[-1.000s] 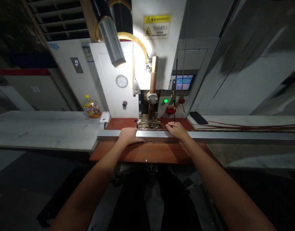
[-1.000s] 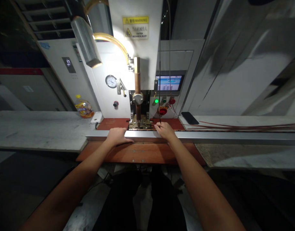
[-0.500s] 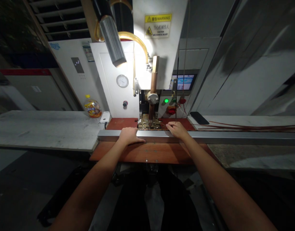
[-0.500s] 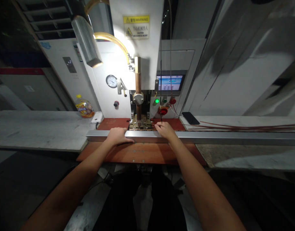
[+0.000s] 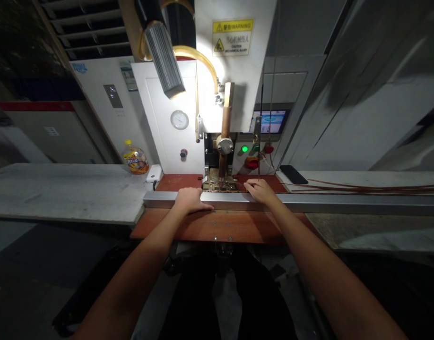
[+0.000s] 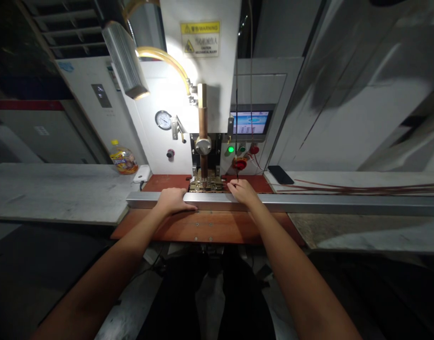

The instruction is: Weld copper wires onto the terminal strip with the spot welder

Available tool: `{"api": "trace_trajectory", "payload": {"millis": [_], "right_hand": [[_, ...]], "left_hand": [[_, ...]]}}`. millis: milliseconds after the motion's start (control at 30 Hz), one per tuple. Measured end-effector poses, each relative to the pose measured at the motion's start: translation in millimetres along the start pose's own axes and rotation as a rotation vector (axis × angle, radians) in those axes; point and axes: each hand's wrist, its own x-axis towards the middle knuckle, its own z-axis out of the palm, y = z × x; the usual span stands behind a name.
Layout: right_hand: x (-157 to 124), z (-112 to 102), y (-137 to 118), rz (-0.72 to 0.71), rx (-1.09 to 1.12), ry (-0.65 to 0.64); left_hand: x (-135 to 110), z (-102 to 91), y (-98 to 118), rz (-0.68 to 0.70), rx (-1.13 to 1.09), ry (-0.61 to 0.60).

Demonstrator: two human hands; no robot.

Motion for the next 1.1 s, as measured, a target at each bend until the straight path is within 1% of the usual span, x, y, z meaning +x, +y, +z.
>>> {"api": "trace_trajectory", "payload": {"millis": [233,367,600,867,1100], "right_hand": [[2,1,0,0.039,0.053,-0.002],[1,-2,1,0.025,0.104,0.001],[5,-8,-5,0.009,0.123,-0.058],[14,6,-12,0.013,0.066,-0.082],[17,11,-25,0.009,0.063,-0.136]], "left_hand": [[1,-3.7,1,0.004,0.000,-0.005],[1,-4.0,1,0.006,0.006,-0.004],[2,-3.1,1,0.003,0.012,-0.008],[1,-2.7,1,-0.003,0.008,-0.004],[1,-2.2,1,0.007,0.001,0.004]]}}
